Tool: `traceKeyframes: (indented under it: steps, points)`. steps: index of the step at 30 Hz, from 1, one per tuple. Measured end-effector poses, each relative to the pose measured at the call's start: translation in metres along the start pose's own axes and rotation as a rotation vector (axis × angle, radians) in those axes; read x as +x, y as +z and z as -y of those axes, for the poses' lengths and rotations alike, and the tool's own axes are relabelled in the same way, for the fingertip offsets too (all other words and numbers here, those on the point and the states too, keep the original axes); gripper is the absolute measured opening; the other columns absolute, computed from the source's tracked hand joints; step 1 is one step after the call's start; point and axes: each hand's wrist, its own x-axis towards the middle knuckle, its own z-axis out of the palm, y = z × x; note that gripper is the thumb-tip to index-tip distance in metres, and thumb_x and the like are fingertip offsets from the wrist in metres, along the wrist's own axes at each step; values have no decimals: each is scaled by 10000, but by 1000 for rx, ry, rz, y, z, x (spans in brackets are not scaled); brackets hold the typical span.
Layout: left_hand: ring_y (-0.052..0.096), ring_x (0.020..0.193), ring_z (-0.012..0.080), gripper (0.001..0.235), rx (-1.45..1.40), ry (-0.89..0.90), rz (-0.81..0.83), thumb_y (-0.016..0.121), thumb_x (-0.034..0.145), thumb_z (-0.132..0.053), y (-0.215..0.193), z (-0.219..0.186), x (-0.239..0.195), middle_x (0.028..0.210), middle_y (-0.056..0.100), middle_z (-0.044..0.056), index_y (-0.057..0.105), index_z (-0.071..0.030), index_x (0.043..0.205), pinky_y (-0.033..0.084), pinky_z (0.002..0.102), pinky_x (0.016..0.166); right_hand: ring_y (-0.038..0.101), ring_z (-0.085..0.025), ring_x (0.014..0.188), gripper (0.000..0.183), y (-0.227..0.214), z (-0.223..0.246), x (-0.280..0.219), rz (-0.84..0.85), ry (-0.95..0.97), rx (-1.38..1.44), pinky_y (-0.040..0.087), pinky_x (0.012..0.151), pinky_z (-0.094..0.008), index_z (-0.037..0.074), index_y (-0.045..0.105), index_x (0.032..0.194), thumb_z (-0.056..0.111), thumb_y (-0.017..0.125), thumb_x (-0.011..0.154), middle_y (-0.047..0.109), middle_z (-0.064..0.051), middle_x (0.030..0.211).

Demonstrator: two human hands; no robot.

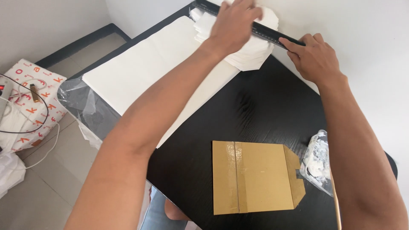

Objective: Assembling a paper and cardboard package by folding and gluing.

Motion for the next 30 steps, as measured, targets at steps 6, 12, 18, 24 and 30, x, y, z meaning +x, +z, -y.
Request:
traceKeyframes:
  steps: [6,12,18,24,30]
  points:
    - [551,1116,304,669,139,-45,555,469,833,164,-2,31,-61,1327,626,77,651,-202,1363,423,506,809,515,-378,1047,507,21,-4,-1,120,46,78,539,771,-484,348,452,1639,338,444,1132,602,-185,1201]
    - [523,1173,272,679,239,-22,619,548,854,104,13,28,-86,1328,584,50,574,-274,1417,366,568,936,481,-402,1066,519,43,7,-8,214,123,157,407,885,-529,399,364,1648,349,377,1131,564,-180,1260]
    - [487,1194,319,648,196,-70,671,477,886,67,-37,7,-82,1415,520,104,576,-225,1456,381,590,931,504,-408,1183,515,51,6,-8,58,102,78,337,902,-582,362,443,1602,332,492,1090,536,-144,1423]
    - [569,1210,346,398,158,-113,909,538,1035,-333,-126,-38,-131,1426,577,92,625,-216,1404,509,555,871,468,-362,1261,504,39,13,-5,-69,107,41,271,943,-591,283,491,1581,320,505,1078,471,-112,1546]
    - [467,1380,327,423,23,-246,974,545,1032,-384,-179,-59,-178,1519,522,75,608,-199,1408,447,567,989,499,-381,1260,541,34,12,1,-21,157,77,330,888,-587,261,456,1610,299,504,1072,535,-131,1500]
